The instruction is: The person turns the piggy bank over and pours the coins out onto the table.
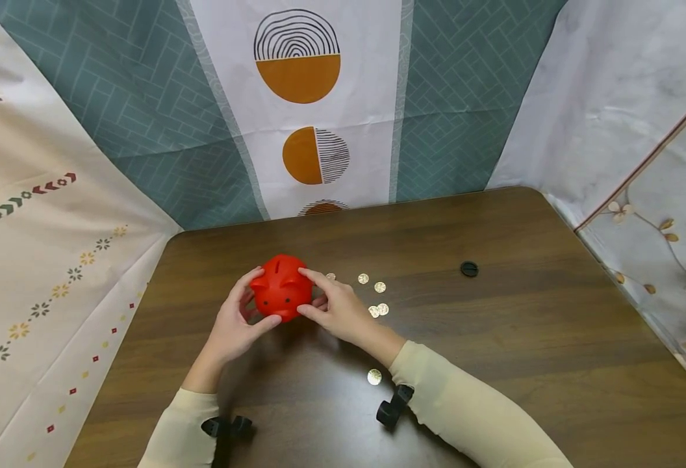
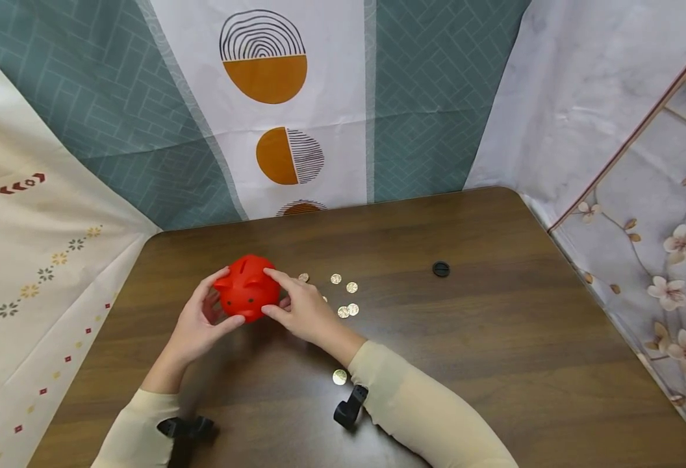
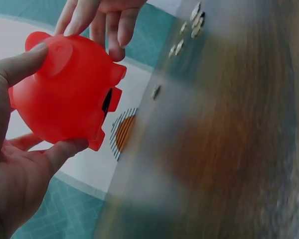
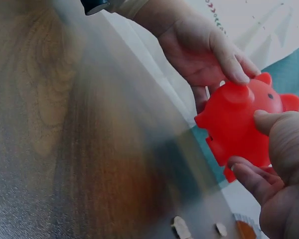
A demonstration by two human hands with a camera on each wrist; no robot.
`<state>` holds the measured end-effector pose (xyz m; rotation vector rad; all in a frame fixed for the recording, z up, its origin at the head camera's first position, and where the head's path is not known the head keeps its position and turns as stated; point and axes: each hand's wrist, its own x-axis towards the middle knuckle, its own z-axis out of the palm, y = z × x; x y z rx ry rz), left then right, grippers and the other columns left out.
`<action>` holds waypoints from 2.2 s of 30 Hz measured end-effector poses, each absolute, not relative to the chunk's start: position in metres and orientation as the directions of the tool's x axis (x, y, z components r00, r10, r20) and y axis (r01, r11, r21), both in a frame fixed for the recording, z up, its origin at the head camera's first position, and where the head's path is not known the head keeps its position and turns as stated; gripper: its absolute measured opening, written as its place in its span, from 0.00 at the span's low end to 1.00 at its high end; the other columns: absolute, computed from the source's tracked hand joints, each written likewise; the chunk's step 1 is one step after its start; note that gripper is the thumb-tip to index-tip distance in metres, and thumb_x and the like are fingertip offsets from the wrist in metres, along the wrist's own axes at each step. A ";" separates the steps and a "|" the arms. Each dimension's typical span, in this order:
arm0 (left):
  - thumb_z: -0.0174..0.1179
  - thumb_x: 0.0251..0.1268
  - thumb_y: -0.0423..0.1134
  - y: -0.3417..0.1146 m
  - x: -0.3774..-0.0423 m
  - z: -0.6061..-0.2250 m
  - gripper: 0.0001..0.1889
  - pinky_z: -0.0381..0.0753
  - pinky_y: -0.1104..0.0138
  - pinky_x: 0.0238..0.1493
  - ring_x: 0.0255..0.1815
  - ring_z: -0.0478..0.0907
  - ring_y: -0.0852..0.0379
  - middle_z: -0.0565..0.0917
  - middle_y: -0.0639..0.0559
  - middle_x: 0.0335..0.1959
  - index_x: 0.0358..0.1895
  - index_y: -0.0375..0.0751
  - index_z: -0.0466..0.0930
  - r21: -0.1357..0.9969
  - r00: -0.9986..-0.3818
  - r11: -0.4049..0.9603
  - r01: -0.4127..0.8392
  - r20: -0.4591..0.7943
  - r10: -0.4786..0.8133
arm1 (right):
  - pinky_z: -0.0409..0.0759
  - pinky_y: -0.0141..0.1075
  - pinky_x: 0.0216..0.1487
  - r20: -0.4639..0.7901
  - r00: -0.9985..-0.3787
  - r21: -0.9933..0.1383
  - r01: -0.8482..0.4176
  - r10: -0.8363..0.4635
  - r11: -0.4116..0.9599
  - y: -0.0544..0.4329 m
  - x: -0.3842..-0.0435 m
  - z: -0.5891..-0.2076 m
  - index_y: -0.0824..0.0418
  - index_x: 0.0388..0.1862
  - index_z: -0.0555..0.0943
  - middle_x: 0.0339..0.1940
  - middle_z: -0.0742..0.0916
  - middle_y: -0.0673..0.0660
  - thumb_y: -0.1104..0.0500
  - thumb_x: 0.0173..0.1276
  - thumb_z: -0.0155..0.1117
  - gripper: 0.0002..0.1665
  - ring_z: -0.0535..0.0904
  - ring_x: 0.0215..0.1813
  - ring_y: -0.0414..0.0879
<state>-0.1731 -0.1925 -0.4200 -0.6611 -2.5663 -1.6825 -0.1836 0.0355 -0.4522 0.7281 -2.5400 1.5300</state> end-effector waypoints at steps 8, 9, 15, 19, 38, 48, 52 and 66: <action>0.70 0.52 0.28 -0.201 -0.176 -0.426 0.43 0.73 0.46 0.55 0.66 0.65 0.38 0.55 0.44 0.75 0.72 0.38 0.56 0.877 -0.913 0.344 0.337 0.214 0.348 | 0.81 0.26 0.35 0.304 -0.891 -0.865 -0.406 -0.336 0.295 0.027 -0.189 -0.463 0.47 0.69 0.69 0.59 0.81 0.53 0.57 0.60 0.72 0.39 0.83 0.32 0.37; 0.70 0.52 0.28 -0.202 -0.177 -0.427 0.43 0.73 0.45 0.55 0.66 0.65 0.37 0.55 0.44 0.75 0.72 0.38 0.56 0.877 -0.913 0.344 0.335 0.212 0.349 | 0.81 0.26 0.35 0.296 -0.893 -0.870 -0.398 -0.338 0.291 0.026 -0.190 -0.464 0.47 0.69 0.69 0.58 0.81 0.54 0.57 0.60 0.72 0.39 0.83 0.32 0.37; 0.69 0.53 0.29 -0.205 -0.180 -0.433 0.43 0.72 0.43 0.57 0.67 0.63 0.35 0.55 0.44 0.74 0.72 0.39 0.55 0.885 -0.917 0.348 0.308 0.179 0.357 | 0.82 0.28 0.34 0.259 -0.902 -0.894 -0.359 -0.346 0.269 0.024 -0.192 -0.470 0.47 0.69 0.68 0.57 0.81 0.56 0.58 0.60 0.72 0.39 0.84 0.33 0.40; 0.69 0.54 0.30 -0.207 -0.182 -0.437 0.43 0.71 0.43 0.58 0.68 0.61 0.34 0.55 0.45 0.74 0.72 0.41 0.54 0.892 -0.920 0.353 0.282 0.147 0.364 | 0.82 0.28 0.34 0.236 -0.909 -0.901 -0.337 -0.343 0.274 0.022 -0.195 -0.475 0.47 0.69 0.68 0.57 0.81 0.56 0.58 0.60 0.73 0.39 0.84 0.33 0.40; 0.71 0.53 0.30 -0.213 -0.186 -0.443 0.45 0.74 0.44 0.55 0.68 0.61 0.33 0.55 0.44 0.73 0.71 0.40 0.52 0.888 -0.917 0.379 0.260 0.104 0.384 | 0.81 0.27 0.33 0.237 -0.909 -0.886 -0.347 -0.343 0.308 0.015 -0.198 -0.483 0.47 0.68 0.68 0.57 0.82 0.56 0.59 0.59 0.73 0.39 0.84 0.30 0.39; 0.71 0.52 0.30 -0.214 -0.186 -0.444 0.45 0.75 0.44 0.54 0.68 0.63 0.34 0.55 0.43 0.74 0.71 0.39 0.51 0.883 -0.916 0.390 0.262 0.101 0.387 | 0.81 0.25 0.33 0.238 -0.909 -0.874 -0.355 -0.342 0.333 0.011 -0.198 -0.487 0.46 0.68 0.67 0.56 0.82 0.56 0.60 0.58 0.73 0.40 0.84 0.30 0.38; 0.71 0.52 0.31 -0.215 -0.186 -0.445 0.45 0.75 0.45 0.55 0.68 0.63 0.34 0.55 0.43 0.73 0.71 0.40 0.51 0.881 -0.917 0.392 0.263 0.102 0.386 | 0.81 0.25 0.33 0.237 -0.908 -0.874 -0.355 -0.345 0.331 0.011 -0.198 -0.487 0.46 0.68 0.67 0.56 0.82 0.57 0.59 0.59 0.73 0.40 0.84 0.30 0.37; 0.74 0.50 0.38 -0.221 -0.194 -0.466 0.45 0.71 0.45 0.60 0.65 0.67 0.41 0.60 0.47 0.71 0.70 0.46 0.57 0.787 -0.914 0.500 0.360 0.192 0.356 | 0.82 0.28 0.41 0.230 -0.888 -0.866 -0.374 -0.399 0.333 0.027 -0.194 -0.477 0.51 0.69 0.69 0.60 0.80 0.56 0.59 0.63 0.69 0.35 0.85 0.43 0.44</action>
